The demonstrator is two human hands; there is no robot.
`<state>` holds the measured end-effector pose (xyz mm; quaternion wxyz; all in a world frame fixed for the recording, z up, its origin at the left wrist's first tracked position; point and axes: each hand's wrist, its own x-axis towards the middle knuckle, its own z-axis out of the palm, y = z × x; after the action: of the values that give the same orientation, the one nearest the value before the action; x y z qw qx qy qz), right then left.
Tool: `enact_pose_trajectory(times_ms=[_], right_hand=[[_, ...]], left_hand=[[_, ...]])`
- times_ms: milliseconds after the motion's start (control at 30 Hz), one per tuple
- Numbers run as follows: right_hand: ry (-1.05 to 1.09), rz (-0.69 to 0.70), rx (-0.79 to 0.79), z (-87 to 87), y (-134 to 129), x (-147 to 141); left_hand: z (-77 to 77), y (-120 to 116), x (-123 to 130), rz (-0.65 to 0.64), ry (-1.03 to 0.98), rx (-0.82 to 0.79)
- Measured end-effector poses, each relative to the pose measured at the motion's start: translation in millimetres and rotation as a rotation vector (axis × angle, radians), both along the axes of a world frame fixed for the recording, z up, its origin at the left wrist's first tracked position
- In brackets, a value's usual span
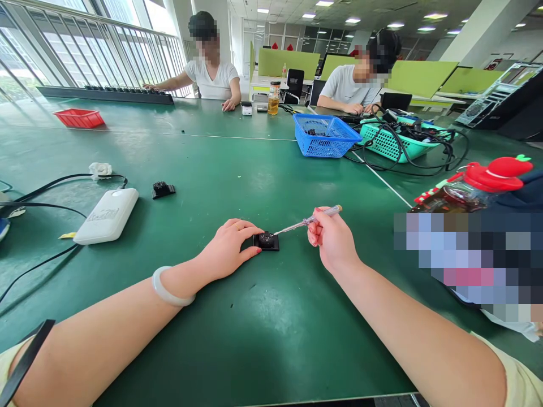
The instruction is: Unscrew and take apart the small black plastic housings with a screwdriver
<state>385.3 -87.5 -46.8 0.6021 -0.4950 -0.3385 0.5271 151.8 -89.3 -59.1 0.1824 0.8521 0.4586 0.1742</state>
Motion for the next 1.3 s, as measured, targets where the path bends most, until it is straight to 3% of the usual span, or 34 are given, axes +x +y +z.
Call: enact_pose_trajectory(times_ms=[433, 900, 1033, 1300], right_hand=[[-0.046, 0.035, 0.019, -2.8, 1.4, 1.8], [-0.651, 0.147, 0.515, 3.0, -19.5, 0.1], [-0.537, 0.190, 0.445, 1.9, -17.8, -1.8], [-0.167, 0.176, 0.078, -4.3, -0.8, 0.1]], left_hand=[[-2.7, 0.6, -0.8, 0.002, -0.008, 0.010], [-3.5, 1.2, -0.8, -0.002, 0.000, 0.024], [-2.7, 1.2, -0.6, 0.003, -0.003, 0.023], [-3.7, 1.3, -1.3, 0.006, -0.014, 0.015]])
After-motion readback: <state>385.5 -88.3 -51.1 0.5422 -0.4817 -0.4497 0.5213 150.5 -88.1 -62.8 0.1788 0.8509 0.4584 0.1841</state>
